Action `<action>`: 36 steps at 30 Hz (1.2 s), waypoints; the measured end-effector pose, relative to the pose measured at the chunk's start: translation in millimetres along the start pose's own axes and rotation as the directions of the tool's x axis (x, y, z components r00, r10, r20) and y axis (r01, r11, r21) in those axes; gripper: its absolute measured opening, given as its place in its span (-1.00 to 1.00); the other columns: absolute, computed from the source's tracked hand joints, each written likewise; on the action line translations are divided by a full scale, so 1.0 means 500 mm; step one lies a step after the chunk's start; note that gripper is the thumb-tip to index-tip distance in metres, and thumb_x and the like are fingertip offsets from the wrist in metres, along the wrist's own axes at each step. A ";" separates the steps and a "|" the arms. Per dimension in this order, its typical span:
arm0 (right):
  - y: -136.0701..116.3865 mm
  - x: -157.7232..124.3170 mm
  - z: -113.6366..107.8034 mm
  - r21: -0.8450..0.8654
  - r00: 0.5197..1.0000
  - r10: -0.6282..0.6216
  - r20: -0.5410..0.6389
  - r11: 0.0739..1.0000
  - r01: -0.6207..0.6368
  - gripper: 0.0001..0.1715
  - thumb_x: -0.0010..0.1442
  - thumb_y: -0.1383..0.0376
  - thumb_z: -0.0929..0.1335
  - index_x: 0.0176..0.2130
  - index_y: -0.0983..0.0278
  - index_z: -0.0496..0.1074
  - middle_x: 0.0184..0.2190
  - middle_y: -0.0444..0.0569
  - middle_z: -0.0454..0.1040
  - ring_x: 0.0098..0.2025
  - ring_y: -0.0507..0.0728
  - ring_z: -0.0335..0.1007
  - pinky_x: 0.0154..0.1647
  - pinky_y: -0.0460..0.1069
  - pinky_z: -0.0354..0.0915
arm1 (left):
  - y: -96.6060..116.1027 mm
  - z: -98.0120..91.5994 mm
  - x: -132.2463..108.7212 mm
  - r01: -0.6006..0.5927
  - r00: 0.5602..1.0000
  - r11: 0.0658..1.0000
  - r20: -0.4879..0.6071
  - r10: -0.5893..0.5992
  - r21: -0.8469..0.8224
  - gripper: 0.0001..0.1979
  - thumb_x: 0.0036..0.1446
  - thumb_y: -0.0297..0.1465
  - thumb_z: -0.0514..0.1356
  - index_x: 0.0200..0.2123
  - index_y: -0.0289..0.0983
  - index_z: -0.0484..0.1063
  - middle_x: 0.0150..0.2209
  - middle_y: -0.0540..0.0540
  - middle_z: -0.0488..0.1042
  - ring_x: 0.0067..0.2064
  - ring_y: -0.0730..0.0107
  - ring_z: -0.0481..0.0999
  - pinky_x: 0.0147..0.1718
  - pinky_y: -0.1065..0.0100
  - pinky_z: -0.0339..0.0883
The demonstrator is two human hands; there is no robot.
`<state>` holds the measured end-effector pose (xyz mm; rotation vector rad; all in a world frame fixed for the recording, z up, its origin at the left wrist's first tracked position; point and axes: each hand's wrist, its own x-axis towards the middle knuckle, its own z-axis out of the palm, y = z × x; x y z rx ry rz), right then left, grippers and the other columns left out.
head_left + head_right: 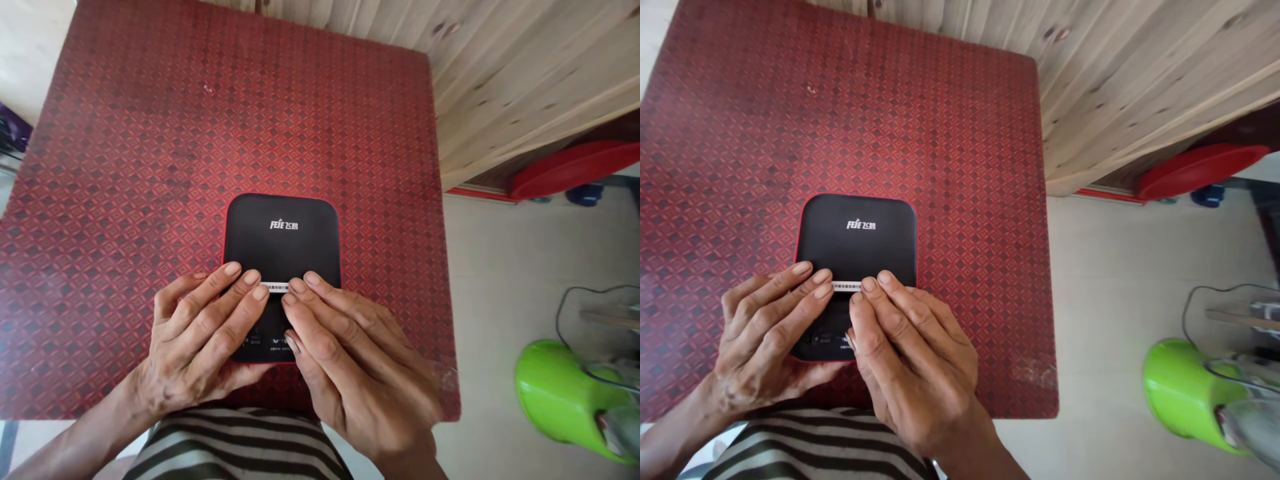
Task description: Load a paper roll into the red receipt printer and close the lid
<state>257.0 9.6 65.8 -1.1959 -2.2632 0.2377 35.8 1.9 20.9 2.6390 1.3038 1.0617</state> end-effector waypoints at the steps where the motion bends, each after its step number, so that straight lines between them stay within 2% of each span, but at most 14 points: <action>1: 0.000 0.000 0.002 0.001 1.000 0.000 -0.011 1.000 0.000 -0.70 0.38 0.46 0.41 0.09 0.42 0.58 0.06 0.08 0.69 0.23 0.13 0.57 0.29 0.02 0.40 | -0.001 0.000 0.001 0.001 1.000 1.000 -0.003 -0.001 -0.003 -0.39 0.33 -0.13 0.32 0.26 -0.44 0.41 0.15 -0.35 0.60 0.31 -0.02 0.50 0.28 0.03 0.31; 5: 0.005 -0.008 0.007 0.065 0.996 -0.018 -0.082 0.998 0.023 -0.68 0.36 0.47 0.42 0.09 0.45 0.55 0.06 0.14 0.69 0.23 0.17 0.56 0.24 0.06 0.48 | -0.004 -0.003 -0.008 0.007 1.000 0.999 -0.010 -0.008 -0.046 -0.39 0.26 -0.18 0.39 0.25 -0.39 0.41 0.17 -0.33 0.58 0.29 -0.07 0.51 0.25 0.00 0.35; 7: 0.010 -0.021 0.008 0.096 0.983 -0.001 -0.185 0.995 0.019 -0.64 0.33 0.47 0.42 0.11 0.45 0.54 0.06 0.18 0.68 0.21 0.23 0.58 0.18 0.14 0.54 | -0.005 -0.011 -0.024 0.010 0.998 0.999 -0.068 -0.013 -0.044 -0.43 0.23 -0.19 0.42 0.22 -0.30 0.45 0.17 -0.28 0.57 0.28 -0.07 0.52 0.23 -0.01 0.38; 9: 0.018 -0.041 0.010 0.088 0.937 0.062 -0.343 0.996 -0.033 -0.57 0.30 0.48 0.43 0.15 0.39 0.54 0.03 0.14 0.68 0.12 0.28 0.62 0.09 0.20 0.58 | -0.009 -0.021 -0.044 0.030 0.992 1.000 -0.121 -0.030 -0.003 -0.48 0.18 -0.21 0.45 0.16 -0.22 0.50 0.13 -0.23 0.58 0.24 -0.04 0.55 0.21 0.00 0.41; 11: 0.026 -0.062 0.017 0.084 0.884 0.164 -0.438 0.986 -0.142 -0.49 0.27 0.49 0.42 0.19 0.31 0.55 0.01 0.07 0.68 0.01 0.27 0.66 -0.01 0.20 0.59 | -0.013 -0.030 -0.062 0.057 0.992 0.997 -0.119 -0.051 0.045 -0.55 0.18 -0.25 0.46 0.11 -0.17 0.54 0.06 -0.19 0.58 0.18 -0.01 0.57 0.18 0.00 0.42; 13: 0.030 -0.080 0.026 0.096 0.860 0.265 -0.436 0.964 -0.249 -0.49 0.29 0.47 0.42 0.20 0.25 0.55 0.01 0.03 0.68 -0.05 0.25 0.67 -0.08 0.16 0.60 | -0.016 -0.034 -0.072 0.066 0.995 0.996 -0.078 -0.061 0.066 -0.60 0.20 -0.29 0.45 0.09 -0.17 0.55 0.01 -0.19 0.58 0.14 0.00 0.58 0.15 -0.01 0.42; 16: 0.024 -0.094 0.043 0.090 0.858 0.333 -0.391 0.942 -0.325 -0.55 0.33 0.42 0.43 0.19 0.20 0.56 -0.03 -0.01 0.70 -0.14 0.20 0.68 -0.13 0.09 0.60 | -0.018 -0.034 -0.072 0.062 0.995 0.995 -0.078 -0.056 0.076 -0.62 0.23 -0.30 0.42 0.09 -0.18 0.53 0.00 -0.19 0.58 0.13 0.01 0.58 0.10 0.00 0.45; 19: 0.011 -0.097 0.055 0.087 0.858 0.356 -0.370 0.933 -0.349 -0.53 0.36 0.38 0.43 0.23 0.20 0.52 -0.05 0.01 0.71 -0.18 0.18 0.70 -0.13 0.06 0.59 | -0.019 -0.032 -0.062 0.070 0.994 0.996 -0.092 -0.064 0.060 -0.60 0.24 -0.26 0.41 0.10 -0.20 0.52 0.04 -0.23 0.56 0.15 0.01 0.56 0.11 0.02 0.48; 22: 0.006 -0.098 0.061 0.094 0.855 0.364 -0.369 0.930 -0.356 -0.47 0.37 0.35 0.43 0.29 0.18 0.48 -0.01 0.02 0.70 -0.13 0.20 0.71 -0.09 0.05 0.60 | -0.022 -0.034 -0.055 0.076 0.994 0.996 -0.079 -0.072 0.045 -0.54 0.23 -0.22 0.41 0.14 -0.21 0.50 0.07 -0.26 0.54 0.17 -0.04 0.55 0.11 0.00 0.48; 28: 0.014 -0.102 0.061 0.123 0.840 0.393 -0.375 0.919 -0.375 -0.50 0.35 0.34 0.45 0.26 0.15 0.51 -0.01 -0.03 0.71 -0.10 0.17 0.71 -0.06 -0.01 0.58 | -0.033 -0.035 -0.060 0.055 0.998 0.998 -0.033 -0.054 0.022 -0.54 0.25 -0.21 0.40 0.17 -0.19 0.49 0.12 -0.26 0.53 0.23 -0.07 0.51 0.17 -0.04 0.45; 36: 0.020 -0.101 0.059 0.105 0.819 0.429 -0.381 0.900 -0.423 -0.58 0.36 0.29 0.45 0.19 0.19 0.57 -0.09 -0.01 0.73 -0.21 0.18 0.71 -0.28 -0.01 0.57 | -0.042 -0.022 -0.056 0.110 0.993 0.987 -0.016 -0.113 -0.115 -0.57 0.29 -0.22 0.37 0.16 -0.18 0.44 0.06 -0.24 0.55 0.16 0.01 0.56 0.07 -0.01 0.52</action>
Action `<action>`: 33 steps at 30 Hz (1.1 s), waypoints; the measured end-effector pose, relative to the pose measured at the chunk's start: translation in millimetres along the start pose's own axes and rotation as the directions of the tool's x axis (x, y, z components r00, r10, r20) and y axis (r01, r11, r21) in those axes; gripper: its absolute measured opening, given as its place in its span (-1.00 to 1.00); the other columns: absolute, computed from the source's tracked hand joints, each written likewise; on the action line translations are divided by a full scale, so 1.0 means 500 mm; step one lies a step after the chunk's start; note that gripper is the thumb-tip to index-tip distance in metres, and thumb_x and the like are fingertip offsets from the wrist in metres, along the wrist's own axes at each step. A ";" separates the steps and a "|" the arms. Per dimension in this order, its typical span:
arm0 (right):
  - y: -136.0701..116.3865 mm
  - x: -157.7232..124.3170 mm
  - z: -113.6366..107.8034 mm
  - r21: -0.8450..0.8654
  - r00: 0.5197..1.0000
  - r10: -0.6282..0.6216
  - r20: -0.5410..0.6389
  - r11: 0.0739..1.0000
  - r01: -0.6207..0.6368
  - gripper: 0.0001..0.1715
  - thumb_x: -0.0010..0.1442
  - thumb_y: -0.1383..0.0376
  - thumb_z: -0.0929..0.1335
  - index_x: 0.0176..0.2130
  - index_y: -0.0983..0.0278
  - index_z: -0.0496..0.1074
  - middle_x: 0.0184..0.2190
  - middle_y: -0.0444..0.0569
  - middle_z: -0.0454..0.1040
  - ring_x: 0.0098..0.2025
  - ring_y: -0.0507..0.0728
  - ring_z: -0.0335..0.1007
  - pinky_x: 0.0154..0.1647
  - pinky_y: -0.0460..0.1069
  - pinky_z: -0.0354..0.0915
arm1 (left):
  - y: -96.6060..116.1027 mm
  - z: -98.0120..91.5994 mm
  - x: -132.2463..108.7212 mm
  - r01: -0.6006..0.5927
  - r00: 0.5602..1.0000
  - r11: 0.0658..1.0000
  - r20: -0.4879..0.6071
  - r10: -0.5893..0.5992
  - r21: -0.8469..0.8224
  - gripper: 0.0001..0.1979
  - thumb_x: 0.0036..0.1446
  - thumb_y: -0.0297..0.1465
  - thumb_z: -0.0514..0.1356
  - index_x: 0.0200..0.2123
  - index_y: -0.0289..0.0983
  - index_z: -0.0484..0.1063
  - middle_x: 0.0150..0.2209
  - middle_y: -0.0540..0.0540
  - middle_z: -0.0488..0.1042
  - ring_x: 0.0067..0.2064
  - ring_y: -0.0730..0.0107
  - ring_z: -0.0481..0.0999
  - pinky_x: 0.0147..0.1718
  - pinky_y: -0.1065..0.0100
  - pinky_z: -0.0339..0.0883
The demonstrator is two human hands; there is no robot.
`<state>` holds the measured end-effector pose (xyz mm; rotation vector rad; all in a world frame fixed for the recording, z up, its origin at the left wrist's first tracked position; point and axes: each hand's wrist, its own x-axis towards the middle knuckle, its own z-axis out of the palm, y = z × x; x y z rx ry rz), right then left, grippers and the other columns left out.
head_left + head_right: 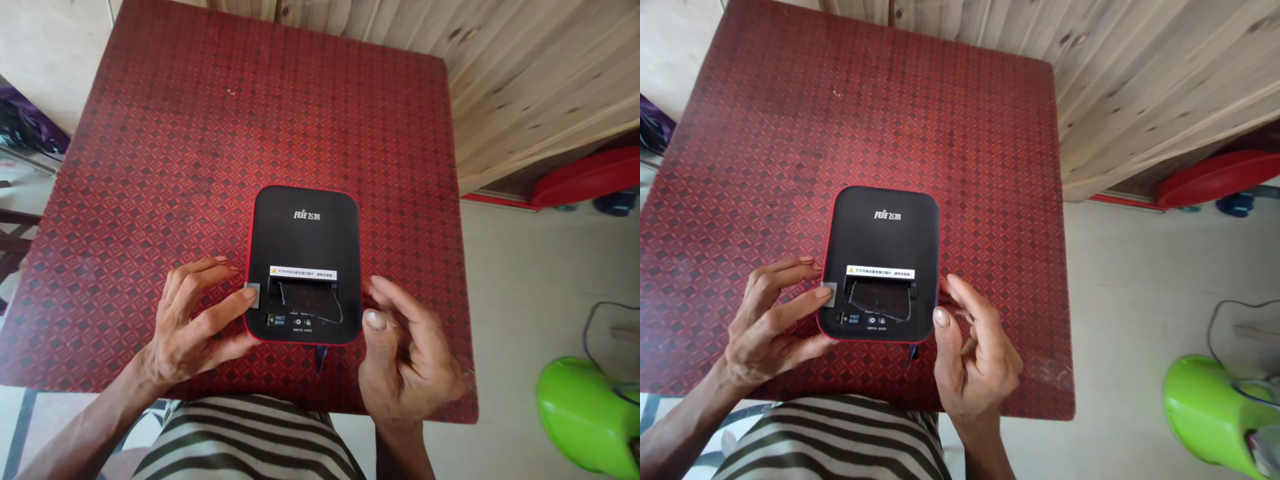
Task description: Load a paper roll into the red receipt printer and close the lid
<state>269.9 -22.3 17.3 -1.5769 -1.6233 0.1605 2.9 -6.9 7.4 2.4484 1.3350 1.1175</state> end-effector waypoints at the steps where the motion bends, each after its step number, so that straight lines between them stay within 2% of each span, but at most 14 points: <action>1: 0.001 0.000 0.000 -0.009 1.000 0.001 0.001 1.000 -0.001 -0.59 0.36 0.28 0.45 0.18 0.19 0.57 -0.10 0.00 0.73 -0.24 0.16 0.71 -0.33 -0.03 0.55 | 0.000 0.000 0.001 0.011 1.000 1.000 -0.001 -0.011 -0.008 -0.58 0.29 -0.22 0.37 0.15 -0.17 0.43 0.04 -0.22 0.55 0.14 0.02 0.57 0.05 0.00 0.52; 5: 0.005 -0.001 0.000 0.021 1.000 0.014 0.020 1.000 -0.014 -0.57 0.35 0.31 0.46 0.19 0.17 0.57 -0.08 0.00 0.73 -0.28 0.14 0.70 -0.45 -0.06 0.50 | -0.001 -0.005 0.007 0.042 0.999 0.999 0.012 -0.041 -0.009 -0.61 0.30 -0.16 0.35 0.12 -0.11 0.44 -0.01 -0.18 0.56 0.11 0.04 0.58 0.02 0.01 0.52; 10: 0.005 -0.008 0.004 0.135 0.999 0.030 0.044 0.990 -0.036 -0.50 0.34 0.35 0.45 0.24 0.18 0.52 -0.03 0.04 0.71 -0.10 0.24 0.73 -0.17 0.07 0.63 | -0.004 0.000 0.008 0.038 0.999 0.997 0.014 -0.037 -0.064 -0.63 0.32 -0.17 0.33 0.11 -0.15 0.45 -0.01 -0.20 0.55 0.10 0.05 0.57 0.03 0.01 0.50; 14: 0.005 0.003 -0.002 0.159 0.999 0.032 0.030 0.987 -0.037 -0.48 0.33 0.35 0.45 0.25 0.17 0.50 -0.01 0.04 0.71 -0.06 0.23 0.72 -0.10 0.08 0.64 | -0.007 0.012 -0.003 0.014 1.000 0.996 -0.023 -0.016 -0.083 -0.59 0.33 -0.19 0.32 0.17 -0.15 0.43 0.00 -0.20 0.55 0.08 0.09 0.58 0.04 0.03 0.50; 17: -0.003 0.031 -0.020 0.126 1.000 -0.026 -0.008 0.992 0.027 -0.47 0.33 0.40 0.44 0.25 0.16 0.50 -0.02 0.02 0.70 -0.10 0.22 0.71 -0.11 0.11 0.63 | -0.006 0.019 -0.012 -0.005 0.999 0.997 -0.040 0.002 -0.080 -0.56 0.32 -0.24 0.33 0.20 -0.20 0.41 0.04 -0.25 0.54 0.10 0.07 0.56 0.05 0.04 0.50; 20: -0.028 0.075 -0.036 0.037 0.983 -0.183 0.016 0.982 0.183 -0.50 0.30 0.48 0.45 0.16 0.12 0.57 -0.06 -0.03 0.71 -0.14 0.20 0.69 -0.11 0.12 0.61 | -0.004 0.020 -0.017 -0.006 0.999 0.996 -0.053 0.002 -0.084 -0.53 0.30 -0.30 0.35 0.22 -0.24 0.40 0.07 -0.28 0.52 0.13 0.05 0.55 0.06 0.06 0.50; 23: -0.064 0.124 -0.030 0.026 0.916 -0.367 0.162 0.930 0.368 -0.52 0.30 0.52 0.44 0.11 0.10 0.58 -0.09 -0.07 0.71 -0.12 0.17 0.67 -0.04 0.10 0.58 | -0.002 0.019 -0.019 -0.011 0.999 0.996 -0.045 0.007 -0.091 -0.46 0.27 -0.33 0.37 0.27 -0.24 0.36 0.07 -0.28 0.53 0.13 0.05 0.56 0.08 0.06 0.51; 25: -0.085 0.153 -0.010 0.058 0.829 -0.453 0.326 0.885 0.461 -0.57 0.35 0.52 0.41 0.11 0.14 0.57 -0.07 -0.07 0.71 -0.08 0.15 0.66 0.03 0.08 0.57 | -0.002 0.019 -0.022 -0.014 0.999 0.995 -0.030 0.011 -0.095 -0.41 0.27 -0.35 0.38 0.31 -0.23 0.33 0.07 -0.27 0.54 0.14 0.05 0.56 0.09 0.06 0.51; 27: -0.101 0.177 0.017 0.054 0.724 -0.489 0.486 0.844 0.534 -0.64 0.40 0.51 0.37 0.11 0.23 0.56 -0.02 0.00 0.69 -0.01 0.15 0.64 0.09 0.07 0.54 | -0.003 0.020 -0.026 -0.009 1.000 0.996 -0.024 0.007 -0.091 -0.39 0.26 -0.36 0.38 0.33 -0.22 0.32 0.07 -0.27 0.55 0.14 0.05 0.57 0.09 0.06 0.52; 30: -0.119 0.206 0.061 -0.062 0.623 -0.395 0.675 0.811 0.581 -0.69 0.42 0.51 0.33 0.07 0.32 0.55 0.01 0.10 0.67 0.01 0.20 0.63 0.06 0.10 0.53 | -0.004 0.020 -0.031 0.004 1.000 0.997 -0.024 -0.006 -0.080 -0.39 0.26 -0.37 0.38 0.33 -0.20 0.33 0.09 -0.27 0.55 0.13 0.06 0.57 0.09 0.07 0.52; 33: -0.134 0.226 0.096 -0.200 0.579 -0.236 0.780 0.784 0.588 -0.69 0.37 0.57 0.32 -0.01 0.34 0.55 -0.09 0.09 0.67 -0.10 0.22 0.64 -0.08 0.10 0.50 | -0.003 0.019 -0.032 -0.004 1.000 0.998 -0.014 0.003 -0.069 -0.43 0.27 -0.39 0.36 0.31 -0.25 0.36 0.09 -0.29 0.53 0.15 0.04 0.54 0.10 0.06 0.51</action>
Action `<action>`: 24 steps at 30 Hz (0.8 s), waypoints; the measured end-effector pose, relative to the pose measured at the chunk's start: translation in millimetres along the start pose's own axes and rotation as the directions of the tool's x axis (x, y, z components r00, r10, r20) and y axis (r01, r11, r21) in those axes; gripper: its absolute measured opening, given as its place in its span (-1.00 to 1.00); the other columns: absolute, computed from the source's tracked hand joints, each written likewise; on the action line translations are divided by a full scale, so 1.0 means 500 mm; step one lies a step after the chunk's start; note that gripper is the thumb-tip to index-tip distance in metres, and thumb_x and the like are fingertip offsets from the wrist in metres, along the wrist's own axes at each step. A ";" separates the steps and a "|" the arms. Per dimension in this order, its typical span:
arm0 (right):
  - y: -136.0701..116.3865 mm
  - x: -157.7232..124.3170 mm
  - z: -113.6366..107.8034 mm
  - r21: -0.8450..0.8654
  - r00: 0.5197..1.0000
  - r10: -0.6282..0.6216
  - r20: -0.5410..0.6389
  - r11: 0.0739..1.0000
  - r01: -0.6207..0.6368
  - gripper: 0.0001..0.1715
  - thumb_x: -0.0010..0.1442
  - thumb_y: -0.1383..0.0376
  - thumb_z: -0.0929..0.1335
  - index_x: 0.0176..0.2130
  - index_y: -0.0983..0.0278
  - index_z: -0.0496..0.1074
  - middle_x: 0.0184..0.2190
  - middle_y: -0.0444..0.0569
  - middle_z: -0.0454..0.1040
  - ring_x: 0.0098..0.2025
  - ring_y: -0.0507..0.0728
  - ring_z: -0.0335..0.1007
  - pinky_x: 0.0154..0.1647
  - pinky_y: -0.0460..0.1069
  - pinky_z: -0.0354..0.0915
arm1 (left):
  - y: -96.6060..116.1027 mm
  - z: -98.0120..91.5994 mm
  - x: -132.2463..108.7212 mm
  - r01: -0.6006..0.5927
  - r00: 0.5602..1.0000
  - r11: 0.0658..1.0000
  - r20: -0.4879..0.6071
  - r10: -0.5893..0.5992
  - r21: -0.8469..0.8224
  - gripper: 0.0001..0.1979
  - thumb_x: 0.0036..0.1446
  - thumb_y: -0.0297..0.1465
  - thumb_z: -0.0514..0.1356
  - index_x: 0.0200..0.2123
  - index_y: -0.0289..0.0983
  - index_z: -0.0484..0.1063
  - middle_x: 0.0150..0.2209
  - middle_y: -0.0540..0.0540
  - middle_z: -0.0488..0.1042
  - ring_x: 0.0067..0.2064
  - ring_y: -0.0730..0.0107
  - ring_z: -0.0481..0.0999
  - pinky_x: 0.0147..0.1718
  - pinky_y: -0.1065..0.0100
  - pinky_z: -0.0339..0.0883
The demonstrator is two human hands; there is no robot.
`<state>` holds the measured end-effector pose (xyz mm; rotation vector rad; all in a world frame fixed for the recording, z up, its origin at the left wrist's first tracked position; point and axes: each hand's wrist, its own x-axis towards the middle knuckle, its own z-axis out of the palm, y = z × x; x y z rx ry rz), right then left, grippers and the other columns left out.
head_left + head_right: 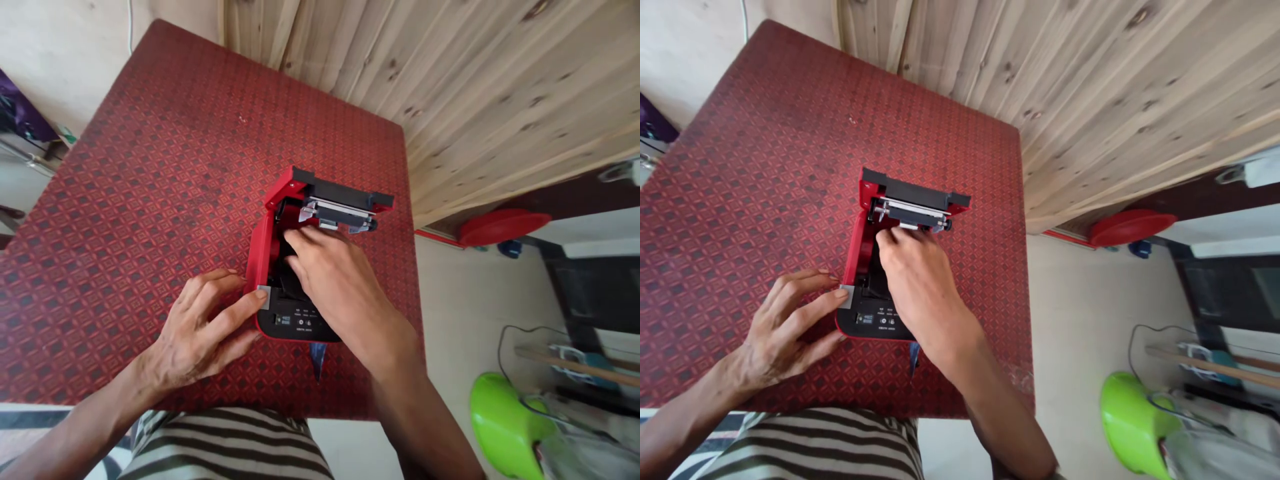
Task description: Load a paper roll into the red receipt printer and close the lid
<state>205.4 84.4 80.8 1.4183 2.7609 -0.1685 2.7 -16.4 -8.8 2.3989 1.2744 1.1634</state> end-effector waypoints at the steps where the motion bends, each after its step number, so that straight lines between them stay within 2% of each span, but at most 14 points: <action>1: -0.003 0.011 0.000 -0.027 0.999 0.012 0.036 1.000 -0.011 -0.69 0.36 0.58 0.31 -0.03 0.34 0.56 -0.11 0.08 0.66 -0.12 0.22 0.63 -0.11 0.10 0.48 | 0.001 -0.001 0.001 -0.005 1.000 1.000 0.003 0.005 0.003 -0.45 0.28 -0.39 0.35 0.30 -0.26 0.37 0.09 -0.30 0.52 0.15 0.04 0.53 0.10 0.06 0.50; 5: -0.007 0.032 0.000 -0.088 0.992 -0.008 0.129 0.996 0.020 -0.70 0.36 0.58 0.28 -0.08 0.36 0.55 -0.11 0.11 0.64 -0.11 0.24 0.63 -0.15 0.10 0.44 | 0.003 -0.004 0.003 -0.007 1.000 1.000 0.007 0.007 0.020 -0.50 0.32 -0.37 0.32 0.28 -0.28 0.38 0.08 -0.30 0.51 0.14 0.06 0.52 0.08 0.09 0.49; 7: -0.006 0.031 -0.002 -0.103 0.991 -0.015 0.132 0.994 0.028 -0.72 0.35 0.57 0.30 -0.08 0.35 0.54 -0.10 0.10 0.64 -0.11 0.24 0.63 -0.16 0.10 0.43 | 0.004 -0.004 0.004 -0.005 1.000 1.000 0.006 0.005 0.024 -0.52 0.32 -0.38 0.32 0.26 -0.29 0.39 0.07 -0.30 0.51 0.13 0.05 0.52 0.07 0.10 0.49; 12: -0.004 0.007 -0.009 -0.120 1.000 0.022 0.015 0.993 -0.020 -0.85 0.33 0.45 0.40 -0.10 0.30 0.53 -0.16 0.03 0.63 -0.18 0.24 0.62 -0.26 0.09 0.40 | 0.006 -0.004 0.006 -0.012 1.000 1.000 0.014 0.011 0.011 -0.53 0.33 -0.41 0.30 0.26 -0.32 0.37 0.06 -0.31 0.50 0.14 0.06 0.51 0.06 0.11 0.48; 18: -0.001 -0.018 -0.006 -0.105 0.987 -0.035 -0.159 0.994 0.018 -0.88 0.28 0.47 0.46 -0.21 0.27 0.52 -0.24 -0.02 0.62 -0.16 0.19 0.59 -0.21 0.04 0.39 | 0.002 0.000 0.006 -0.009 1.000 1.000 0.011 0.009 -0.017 -0.47 0.31 -0.43 0.31 0.31 -0.31 0.33 0.07 -0.32 0.51 0.13 0.04 0.53 0.05 0.09 0.49; 21: 0.001 -0.018 -0.008 -0.077 0.988 -0.015 -0.154 0.997 0.003 -0.90 0.31 0.44 0.44 -0.23 0.25 0.51 -0.24 -0.04 0.62 -0.14 0.19 0.59 -0.21 0.05 0.38 | -0.001 0.002 0.006 -0.017 1.000 0.999 0.021 0.018 -0.047 -0.41 0.28 -0.46 0.34 0.33 -0.32 0.31 0.08 -0.34 0.51 0.13 0.01 0.53 0.06 0.07 0.48; 24: -0.001 -0.013 -0.015 -0.063 0.997 0.005 -0.073 0.998 -0.009 -0.88 0.37 0.44 0.37 -0.18 0.25 0.51 -0.19 0.00 0.62 -0.10 0.22 0.59 -0.19 0.08 0.39 | -0.003 0.004 0.007 -0.026 0.999 0.998 0.030 0.028 -0.054 -0.37 0.26 -0.47 0.34 0.35 -0.33 0.27 0.08 -0.34 0.50 0.13 0.01 0.53 0.06 0.09 0.48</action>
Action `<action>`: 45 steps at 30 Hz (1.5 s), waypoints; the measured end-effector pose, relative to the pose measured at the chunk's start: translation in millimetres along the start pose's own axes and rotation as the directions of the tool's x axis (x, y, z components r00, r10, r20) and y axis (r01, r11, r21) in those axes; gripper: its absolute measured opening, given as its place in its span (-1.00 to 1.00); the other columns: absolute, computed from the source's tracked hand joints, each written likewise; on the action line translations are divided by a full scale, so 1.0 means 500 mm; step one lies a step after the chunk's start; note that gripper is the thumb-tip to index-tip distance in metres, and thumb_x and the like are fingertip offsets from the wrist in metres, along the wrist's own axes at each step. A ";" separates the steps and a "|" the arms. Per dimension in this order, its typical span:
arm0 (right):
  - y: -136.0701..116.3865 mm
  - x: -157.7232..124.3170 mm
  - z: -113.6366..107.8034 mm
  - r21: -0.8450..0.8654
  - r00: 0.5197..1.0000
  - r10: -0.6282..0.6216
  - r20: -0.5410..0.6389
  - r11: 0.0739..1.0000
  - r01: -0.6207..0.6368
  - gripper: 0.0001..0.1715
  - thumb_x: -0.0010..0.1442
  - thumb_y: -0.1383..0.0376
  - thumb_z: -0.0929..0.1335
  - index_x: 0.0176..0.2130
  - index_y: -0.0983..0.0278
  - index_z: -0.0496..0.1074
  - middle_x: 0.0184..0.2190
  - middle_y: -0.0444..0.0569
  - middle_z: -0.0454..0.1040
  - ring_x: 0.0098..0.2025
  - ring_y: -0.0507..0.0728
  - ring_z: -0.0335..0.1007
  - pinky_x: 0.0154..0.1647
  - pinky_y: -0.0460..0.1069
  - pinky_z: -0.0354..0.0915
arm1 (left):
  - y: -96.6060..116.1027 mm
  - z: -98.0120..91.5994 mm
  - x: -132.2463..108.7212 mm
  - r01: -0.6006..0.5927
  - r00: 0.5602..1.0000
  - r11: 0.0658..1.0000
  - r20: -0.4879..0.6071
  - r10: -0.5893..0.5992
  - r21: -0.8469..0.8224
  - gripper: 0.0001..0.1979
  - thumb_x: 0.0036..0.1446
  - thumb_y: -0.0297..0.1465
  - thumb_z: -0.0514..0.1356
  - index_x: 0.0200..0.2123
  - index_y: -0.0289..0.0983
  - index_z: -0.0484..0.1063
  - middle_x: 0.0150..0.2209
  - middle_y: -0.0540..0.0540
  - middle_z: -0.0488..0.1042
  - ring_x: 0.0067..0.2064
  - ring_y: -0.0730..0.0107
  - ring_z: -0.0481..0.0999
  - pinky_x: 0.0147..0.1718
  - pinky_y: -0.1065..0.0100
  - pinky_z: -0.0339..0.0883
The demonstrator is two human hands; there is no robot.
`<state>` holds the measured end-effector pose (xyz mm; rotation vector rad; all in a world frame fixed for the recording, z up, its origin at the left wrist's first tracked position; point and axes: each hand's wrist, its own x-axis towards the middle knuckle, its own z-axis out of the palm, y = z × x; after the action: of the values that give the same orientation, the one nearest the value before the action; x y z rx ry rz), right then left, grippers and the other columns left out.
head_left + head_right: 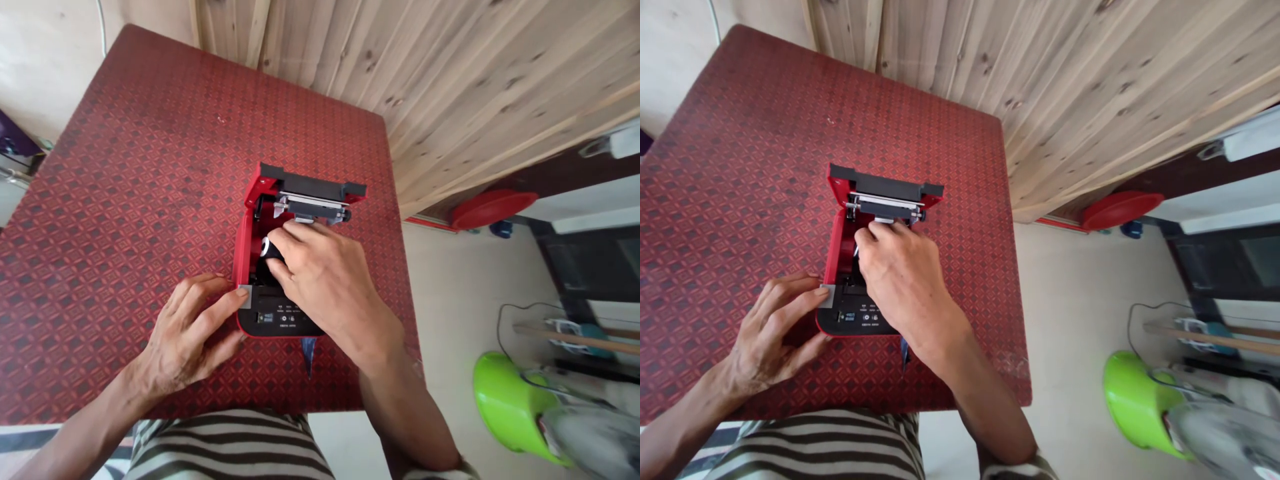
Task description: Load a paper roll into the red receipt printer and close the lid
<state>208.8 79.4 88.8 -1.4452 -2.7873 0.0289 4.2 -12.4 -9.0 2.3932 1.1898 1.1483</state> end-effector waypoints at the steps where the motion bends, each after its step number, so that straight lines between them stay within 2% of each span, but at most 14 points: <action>1: -0.001 0.002 -0.002 0.001 0.999 -0.007 0.033 1.000 0.007 -0.85 0.38 0.46 0.34 -0.16 0.26 0.50 -0.18 0.02 0.62 -0.08 0.23 0.59 -0.17 0.09 0.39 | -0.001 0.000 0.000 -0.003 1.000 1.000 -0.001 0.003 -0.003 -0.36 0.26 -0.47 0.34 0.36 -0.33 0.26 0.08 -0.34 0.50 0.13 0.01 0.53 0.06 0.09 0.48; 6: 0.000 0.005 0.001 0.029 0.992 -0.060 0.114 0.998 0.057 -0.73 0.40 0.52 0.25 -0.04 0.33 0.47 -0.14 0.11 0.60 -0.07 0.26 0.58 -0.11 0.12 0.41 | -0.003 0.001 -0.001 -0.002 1.000 1.000 0.000 0.002 -0.013 -0.36 0.28 -0.45 0.32 0.37 -0.31 0.24 0.08 -0.35 0.49 0.12 0.02 0.53 0.04 0.08 0.49; 16: 0.027 -0.027 -0.025 0.361 0.995 -0.096 0.002 0.929 0.088 -0.85 0.45 0.38 0.30 -0.06 0.35 0.47 -0.14 0.09 0.58 -0.07 0.24 0.52 -0.02 0.11 0.40 | -0.007 0.003 -0.007 0.016 1.000 1.000 0.021 -0.016 -0.025 -0.33 0.32 -0.40 0.30 0.41 -0.29 0.19 0.09 -0.36 0.47 0.05 0.10 0.56 -0.08 0.16 0.57; 19: 0.052 -0.069 -0.038 0.519 0.997 -0.028 -0.073 0.853 0.062 -0.85 0.40 0.37 0.38 -0.02 0.30 0.49 -0.10 0.01 0.61 -0.08 0.18 0.54 -0.03 0.06 0.41 | -0.009 0.004 -0.009 0.017 1.000 1.000 0.023 -0.017 -0.014 -0.33 0.32 -0.39 0.30 0.42 -0.30 0.18 0.09 -0.36 0.47 0.04 0.11 0.57 -0.08 0.18 0.58; 21: 0.073 -0.108 -0.040 0.623 0.985 0.102 -0.141 0.782 0.008 -0.77 0.34 0.33 0.46 0.00 0.22 0.50 -0.12 -0.08 0.63 -0.13 0.12 0.56 -0.07 0.02 0.42 | -0.009 0.004 -0.010 0.014 1.000 1.000 0.024 -0.014 -0.012 -0.34 0.33 -0.36 0.29 0.42 -0.30 0.19 0.09 -0.35 0.48 0.05 0.11 0.58 -0.08 0.18 0.58; 24: 0.101 -0.162 -0.027 0.759 0.897 0.373 -0.238 0.647 -0.068 -0.69 0.25 0.29 0.54 0.00 0.11 0.55 -0.19 -0.18 0.63 -0.23 0.07 0.56 -0.15 -0.01 0.43 | -0.010 0.006 -0.012 0.021 0.999 1.000 0.025 -0.021 -0.006 -0.35 0.35 -0.34 0.28 0.42 -0.28 0.18 0.10 -0.34 0.49 0.06 0.11 0.57 -0.07 0.19 0.58; 26: 0.114 -0.188 -0.007 0.829 0.794 0.535 -0.288 0.554 -0.073 -0.69 0.22 0.30 0.56 -0.03 0.08 0.59 -0.22 -0.18 0.63 -0.25 0.07 0.55 -0.20 -0.02 0.45 | -0.012 0.007 -0.013 0.028 0.999 1.000 0.028 -0.028 0.001 -0.35 0.35 -0.33 0.28 0.42 -0.27 0.18 0.10 -0.34 0.49 0.06 0.12 0.57 -0.07 0.19 0.59; 29: 0.127 -0.209 0.036 0.873 0.657 0.695 -0.291 0.475 -0.115 -0.73 0.18 0.28 0.57 -0.09 0.10 0.62 -0.27 -0.17 0.63 -0.31 0.05 0.52 -0.30 -0.04 0.46 | -0.015 0.010 -0.012 0.030 0.999 1.000 0.028 -0.030 -0.004 -0.34 0.35 -0.31 0.27 0.43 -0.25 0.16 0.11 -0.33 0.50 0.07 0.13 0.57 -0.07 0.19 0.61; 32: 0.136 -0.219 0.087 0.887 0.585 0.776 -0.234 0.417 -0.199 -0.73 0.15 0.25 0.58 -0.12 0.14 0.60 -0.27 -0.15 0.63 -0.29 0.06 0.55 -0.25 -0.03 0.49 | -0.018 0.010 -0.009 0.029 0.999 0.999 0.023 -0.028 -0.015 -0.30 0.35 -0.30 0.28 0.46 -0.20 0.12 0.12 -0.31 0.50 0.07 0.15 0.58 -0.10 0.19 0.63; 34: 0.136 -0.225 0.121 0.896 0.561 0.805 -0.190 0.376 -0.236 -0.73 0.16 0.22 0.56 -0.12 0.15 0.57 -0.25 -0.13 0.62 -0.24 0.08 0.58 -0.17 0.01 0.52 | -0.018 0.010 -0.007 0.023 0.999 0.999 0.023 -0.022 -0.022 -0.29 0.34 -0.30 0.28 0.46 -0.20 0.11 0.12 -0.31 0.50 0.07 0.15 0.58 -0.10 0.19 0.64; 37: 0.129 -0.234 0.163 0.904 0.567 0.815 -0.122 0.327 -0.274 -0.74 0.21 0.20 0.51 -0.09 0.15 0.52 -0.20 -0.11 0.62 -0.17 0.12 0.61 -0.07 0.08 0.54 | -0.019 0.010 -0.004 0.020 1.000 0.999 0.020 -0.019 -0.029 -0.30 0.34 -0.31 0.28 0.45 -0.22 0.12 0.11 -0.31 0.51 0.08 0.14 0.59 -0.10 0.20 0.64; 39: 0.120 -0.238 0.183 0.906 0.599 0.796 -0.085 0.313 -0.286 -0.75 0.23 0.20 0.49 -0.07 0.14 0.50 -0.16 -0.09 0.63 -0.12 0.13 0.62 0.00 0.11 0.54 | -0.019 0.009 -0.002 0.020 1.000 1.000 0.018 -0.020 -0.015 -0.31 0.34 -0.29 0.29 0.44 -0.21 0.13 0.11 -0.29 0.52 0.06 0.14 0.60 -0.12 0.22 0.64; 42: 0.109 -0.238 0.200 0.900 0.643 0.764 -0.058 0.318 -0.297 -0.73 0.25 0.19 0.47 -0.05 0.14 0.48 -0.12 -0.05 0.64 -0.07 0.15 0.63 0.06 0.15 0.54 | -0.020 0.008 0.000 0.013 1.000 1.000 0.016 -0.013 0.010 -0.31 0.35 -0.27 0.28 0.44 -0.21 0.13 0.09 -0.28 0.53 0.03 0.15 0.60 -0.16 0.25 0.64; 45: 0.102 -0.237 0.204 0.891 0.647 0.760 -0.053 0.328 -0.312 -0.71 0.26 0.17 0.47 -0.04 0.16 0.46 -0.08 -0.03 0.64 -0.05 0.17 0.63 0.08 0.18 0.54 | -0.019 0.008 0.002 0.005 1.000 1.000 0.017 -0.005 0.006 -0.29 0.36 -0.27 0.27 0.47 -0.22 0.10 0.09 -0.28 0.53 0.04 0.16 0.59 -0.17 0.26 0.63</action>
<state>317.7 10.6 -13.3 -1.6653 -1.3209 0.7767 2.1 -5.1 -16.1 2.3986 1.1948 1.1223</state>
